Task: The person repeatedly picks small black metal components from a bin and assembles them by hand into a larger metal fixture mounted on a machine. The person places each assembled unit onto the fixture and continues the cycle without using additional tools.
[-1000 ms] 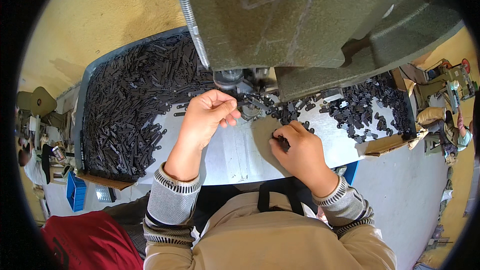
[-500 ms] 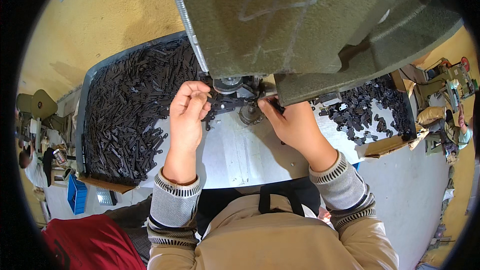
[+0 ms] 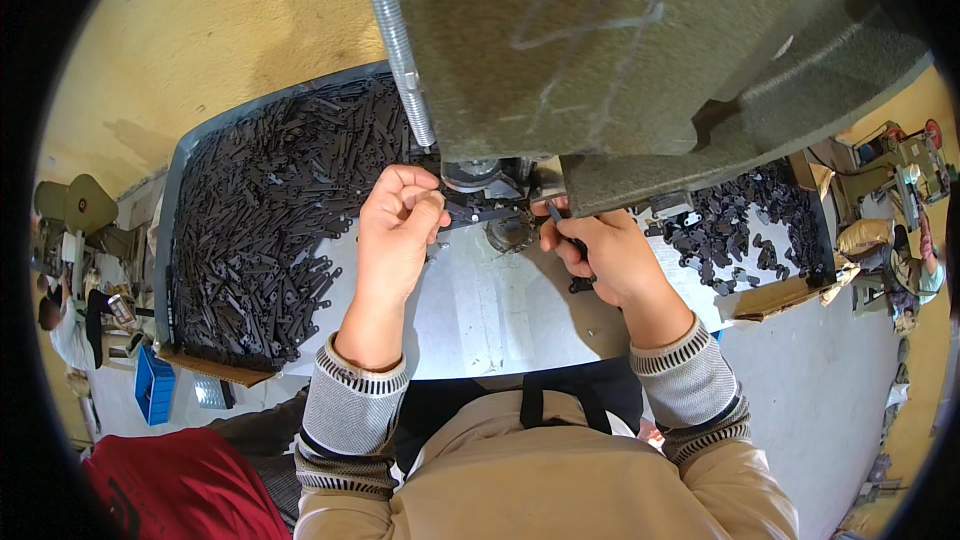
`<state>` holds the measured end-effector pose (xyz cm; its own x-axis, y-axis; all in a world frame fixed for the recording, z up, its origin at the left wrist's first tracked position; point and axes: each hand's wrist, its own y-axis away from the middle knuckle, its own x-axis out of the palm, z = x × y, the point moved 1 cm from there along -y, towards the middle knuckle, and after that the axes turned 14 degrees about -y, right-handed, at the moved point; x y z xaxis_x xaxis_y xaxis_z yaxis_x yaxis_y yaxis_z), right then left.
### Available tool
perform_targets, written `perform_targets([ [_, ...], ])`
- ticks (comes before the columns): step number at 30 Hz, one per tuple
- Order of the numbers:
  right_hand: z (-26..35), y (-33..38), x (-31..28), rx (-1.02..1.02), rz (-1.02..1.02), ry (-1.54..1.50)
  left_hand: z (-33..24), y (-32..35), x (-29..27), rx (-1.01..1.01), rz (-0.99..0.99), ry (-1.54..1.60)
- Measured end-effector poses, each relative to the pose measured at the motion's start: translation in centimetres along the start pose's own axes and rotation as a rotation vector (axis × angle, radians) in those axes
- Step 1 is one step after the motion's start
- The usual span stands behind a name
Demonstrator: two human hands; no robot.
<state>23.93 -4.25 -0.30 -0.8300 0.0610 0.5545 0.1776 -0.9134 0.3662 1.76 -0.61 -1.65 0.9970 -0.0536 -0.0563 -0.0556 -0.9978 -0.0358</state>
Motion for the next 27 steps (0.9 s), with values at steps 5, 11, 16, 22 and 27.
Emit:
perform_targets([
  [5,0.0,0.8,-0.2,-0.075,0.010,-0.035,0.8,-0.8,-1.4,0.185,-0.161,-0.328],
  [11,0.1,1.2,-0.5,-0.087,-0.025,-0.246,0.4,-0.1,-3.4,-0.035,-0.039,-0.868],
  [16,-0.6,0.9,-1.2,-0.137,0.037,-0.311,0.3,-0.2,-2.5,0.048,-0.101,-0.905],
  [22,-0.6,1.0,-1.0,-0.254,-0.102,-0.250,0.4,-1.1,-1.4,0.314,-0.171,-1.071],
  [27,-0.5,1.5,-0.4,-0.236,-0.107,-0.166,0.1,-0.9,-1.2,0.195,-0.130,-1.054],
])
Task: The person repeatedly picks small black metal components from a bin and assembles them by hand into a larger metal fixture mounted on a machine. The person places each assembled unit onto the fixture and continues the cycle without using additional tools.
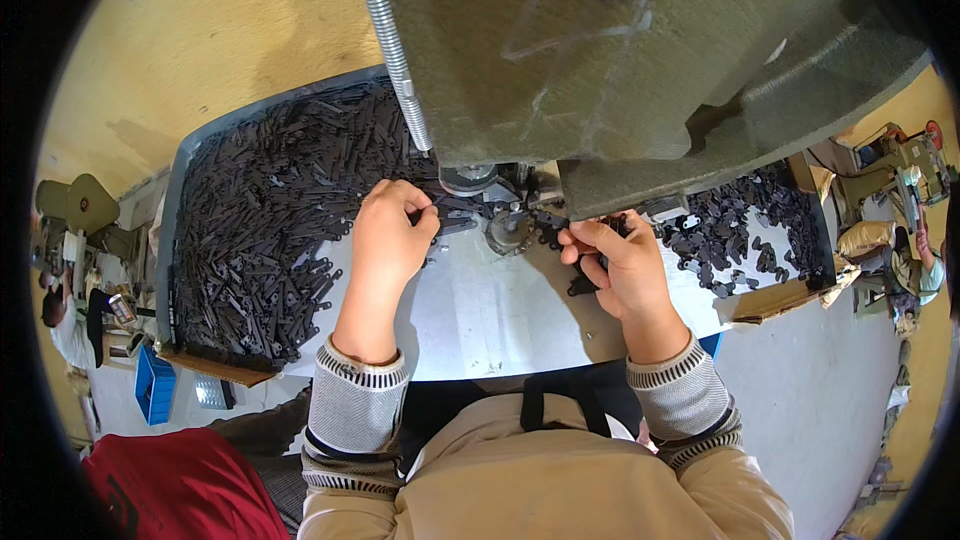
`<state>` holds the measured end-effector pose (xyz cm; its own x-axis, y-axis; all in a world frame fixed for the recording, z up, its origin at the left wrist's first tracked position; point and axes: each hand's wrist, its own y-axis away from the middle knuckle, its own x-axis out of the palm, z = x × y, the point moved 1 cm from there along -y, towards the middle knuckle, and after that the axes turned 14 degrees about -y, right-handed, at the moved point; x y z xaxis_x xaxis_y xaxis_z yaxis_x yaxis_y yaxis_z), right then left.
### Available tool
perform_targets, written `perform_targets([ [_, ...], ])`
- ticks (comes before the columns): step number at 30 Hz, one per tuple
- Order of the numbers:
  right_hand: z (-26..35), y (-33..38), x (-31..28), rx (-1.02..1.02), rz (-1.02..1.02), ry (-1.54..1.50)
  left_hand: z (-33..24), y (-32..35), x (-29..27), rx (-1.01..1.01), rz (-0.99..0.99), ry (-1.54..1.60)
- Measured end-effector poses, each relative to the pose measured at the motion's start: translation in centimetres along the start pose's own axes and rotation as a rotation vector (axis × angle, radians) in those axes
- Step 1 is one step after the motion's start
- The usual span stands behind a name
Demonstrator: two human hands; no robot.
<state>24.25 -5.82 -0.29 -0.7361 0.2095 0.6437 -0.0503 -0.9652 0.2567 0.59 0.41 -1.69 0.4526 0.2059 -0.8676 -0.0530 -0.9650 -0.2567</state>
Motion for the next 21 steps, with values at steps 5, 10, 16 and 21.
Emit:
perform_targets([
  [5,0.2,0.0,-0.2,0.021,0.074,0.027,-0.5,0.7,0.0,0.035,-0.100,0.613],
  [10,-0.3,0.0,0.0,0.022,0.095,0.132,-1.6,1.7,1.5,0.178,0.204,0.979],
  [16,-0.7,-0.2,0.5,-0.034,0.102,0.343,-1.8,1.7,2.2,0.235,0.182,0.829],
  [21,-1.0,-1.6,1.0,-0.070,0.116,0.624,-2.1,1.8,1.6,0.167,0.241,0.717],
])
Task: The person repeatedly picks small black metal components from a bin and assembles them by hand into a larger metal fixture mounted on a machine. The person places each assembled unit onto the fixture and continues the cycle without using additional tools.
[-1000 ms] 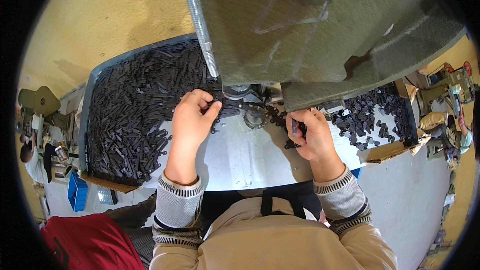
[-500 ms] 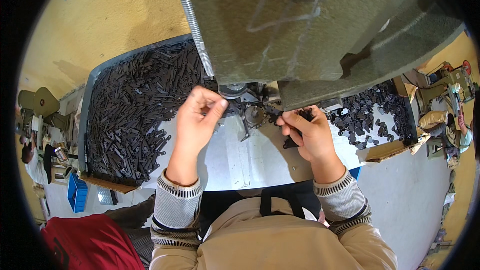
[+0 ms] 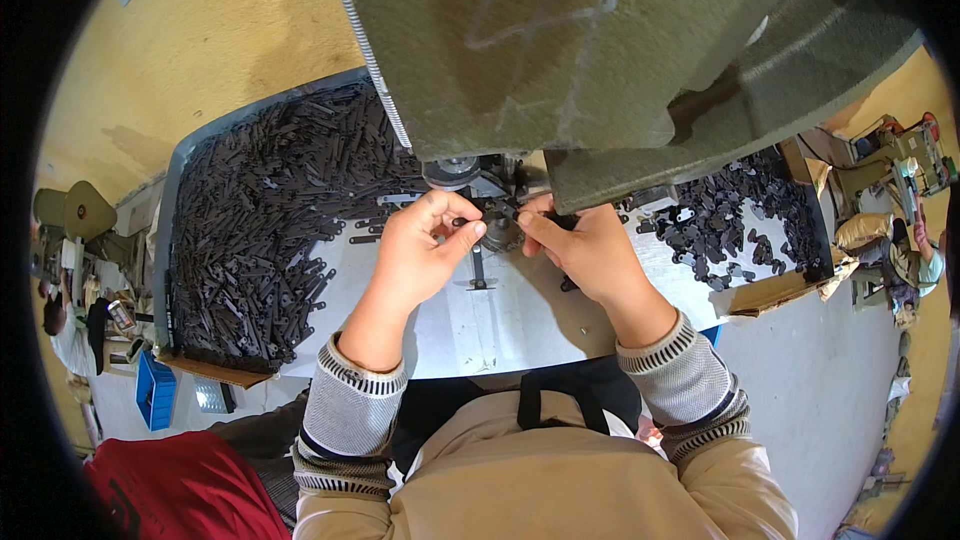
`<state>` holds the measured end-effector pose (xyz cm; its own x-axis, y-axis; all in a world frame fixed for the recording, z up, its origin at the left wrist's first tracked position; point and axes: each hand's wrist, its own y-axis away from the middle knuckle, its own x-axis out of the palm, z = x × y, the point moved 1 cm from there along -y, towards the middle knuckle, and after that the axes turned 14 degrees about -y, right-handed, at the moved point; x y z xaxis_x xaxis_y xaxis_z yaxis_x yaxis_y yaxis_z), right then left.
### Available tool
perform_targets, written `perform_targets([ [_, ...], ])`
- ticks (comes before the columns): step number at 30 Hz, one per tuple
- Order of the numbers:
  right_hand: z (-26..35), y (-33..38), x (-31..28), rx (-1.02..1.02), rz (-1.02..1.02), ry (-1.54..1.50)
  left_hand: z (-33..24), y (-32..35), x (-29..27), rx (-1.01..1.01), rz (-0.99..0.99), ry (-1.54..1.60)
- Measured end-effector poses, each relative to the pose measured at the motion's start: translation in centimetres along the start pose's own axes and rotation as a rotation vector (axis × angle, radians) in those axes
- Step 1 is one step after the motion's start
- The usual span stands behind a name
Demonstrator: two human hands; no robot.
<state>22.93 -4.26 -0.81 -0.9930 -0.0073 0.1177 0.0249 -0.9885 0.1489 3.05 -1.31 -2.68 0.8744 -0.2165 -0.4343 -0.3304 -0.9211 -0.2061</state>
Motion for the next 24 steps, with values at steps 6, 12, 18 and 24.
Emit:
perform_targets([
  [6,-0.3,-0.7,-0.5,0.037,0.021,0.246,-0.5,-0.2,-0.8,-0.358,0.093,0.239],
  [12,0.8,2.9,-3.6,-0.363,-0.007,0.452,-0.1,-0.3,-0.8,-0.396,0.091,0.292],
  [18,-0.6,6.6,-4.3,-0.446,-0.020,0.681,0.0,-0.4,-0.7,-0.398,0.086,0.307],
  [24,-0.8,6.8,-4.1,-0.497,-0.001,0.811,-0.2,-0.3,-0.8,-0.404,0.070,0.294],
])
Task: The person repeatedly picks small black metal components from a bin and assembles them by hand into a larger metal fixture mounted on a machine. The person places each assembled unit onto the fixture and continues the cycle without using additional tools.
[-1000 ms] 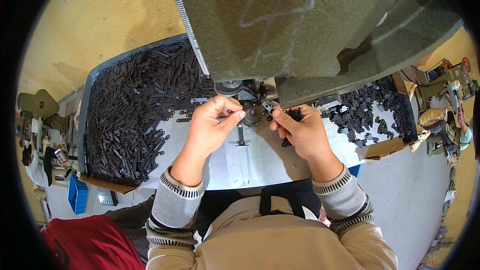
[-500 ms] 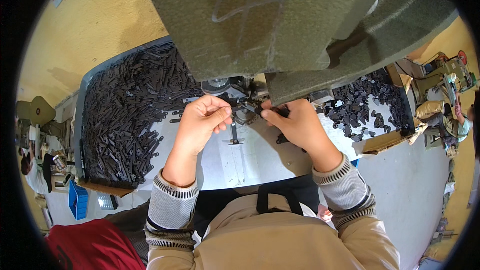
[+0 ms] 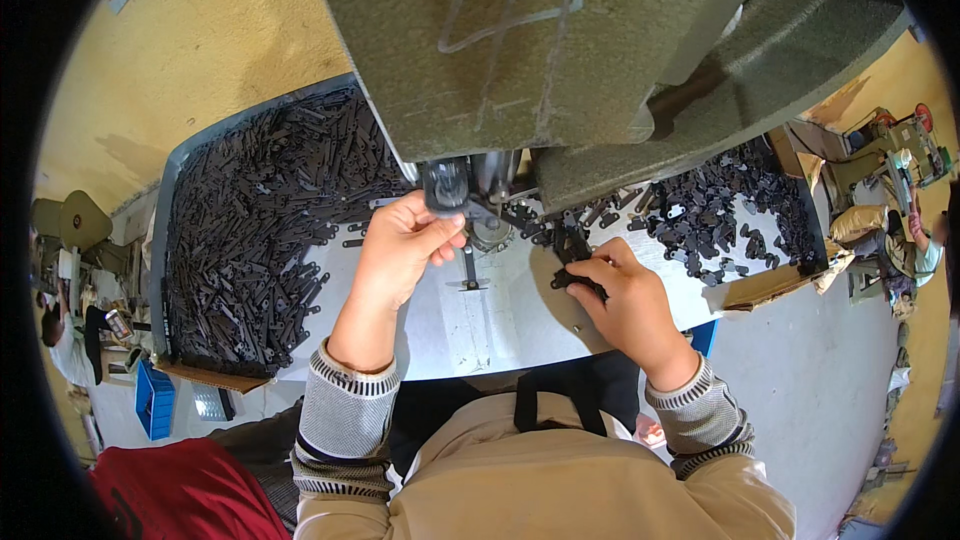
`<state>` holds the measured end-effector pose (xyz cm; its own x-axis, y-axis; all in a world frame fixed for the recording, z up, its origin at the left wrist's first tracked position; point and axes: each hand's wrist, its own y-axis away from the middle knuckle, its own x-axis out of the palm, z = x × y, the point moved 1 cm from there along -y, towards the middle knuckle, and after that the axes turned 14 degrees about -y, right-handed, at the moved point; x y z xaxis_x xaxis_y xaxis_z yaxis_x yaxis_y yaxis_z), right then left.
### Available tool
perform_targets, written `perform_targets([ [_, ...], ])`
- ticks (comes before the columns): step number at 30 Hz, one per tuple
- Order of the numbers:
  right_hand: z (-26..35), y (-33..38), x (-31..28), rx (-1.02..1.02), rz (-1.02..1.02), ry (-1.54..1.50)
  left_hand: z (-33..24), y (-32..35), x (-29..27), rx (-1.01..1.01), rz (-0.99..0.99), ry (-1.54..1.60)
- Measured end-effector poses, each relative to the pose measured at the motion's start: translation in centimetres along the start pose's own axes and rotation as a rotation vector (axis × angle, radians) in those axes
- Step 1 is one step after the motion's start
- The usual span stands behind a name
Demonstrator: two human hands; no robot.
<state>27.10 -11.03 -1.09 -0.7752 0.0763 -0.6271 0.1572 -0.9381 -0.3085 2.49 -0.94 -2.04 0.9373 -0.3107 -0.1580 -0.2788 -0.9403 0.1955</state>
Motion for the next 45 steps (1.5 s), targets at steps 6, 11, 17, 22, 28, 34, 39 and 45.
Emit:
perform_targets([
  [6,0.8,-0.6,-0.1,0.027,0.085,0.039,-0.3,0.0,-0.3,0.109,-0.045,0.219],
  [11,1.6,-2.2,0.0,0.071,0.043,-0.164,-0.4,0.2,-1.0,0.243,-0.191,0.394],
  [17,1.5,-7.2,3.4,-0.007,-0.055,-0.351,-0.2,0.2,-1.8,0.314,-0.215,0.316],
  [22,1.2,-8.1,4.1,0.035,0.010,-0.291,-0.2,0.3,-1.7,0.277,-0.215,0.311],
  [28,0.7,-7.8,4.4,0.141,0.023,-0.346,-0.2,0.2,-1.2,0.197,-0.232,0.208],
  [34,-0.2,-7.1,3.0,0.484,0.005,-0.891,-0.1,-0.2,-0.9,0.164,-0.218,0.123],
  [39,-0.4,-6.5,2.3,0.926,-0.157,-1.837,0.2,-0.1,-2.5,0.174,-0.370,-0.157],
  [45,0.2,-6.1,2.9,0.946,-0.519,-1.908,0.0,1.4,-3.9,0.052,-0.356,-0.656],
])
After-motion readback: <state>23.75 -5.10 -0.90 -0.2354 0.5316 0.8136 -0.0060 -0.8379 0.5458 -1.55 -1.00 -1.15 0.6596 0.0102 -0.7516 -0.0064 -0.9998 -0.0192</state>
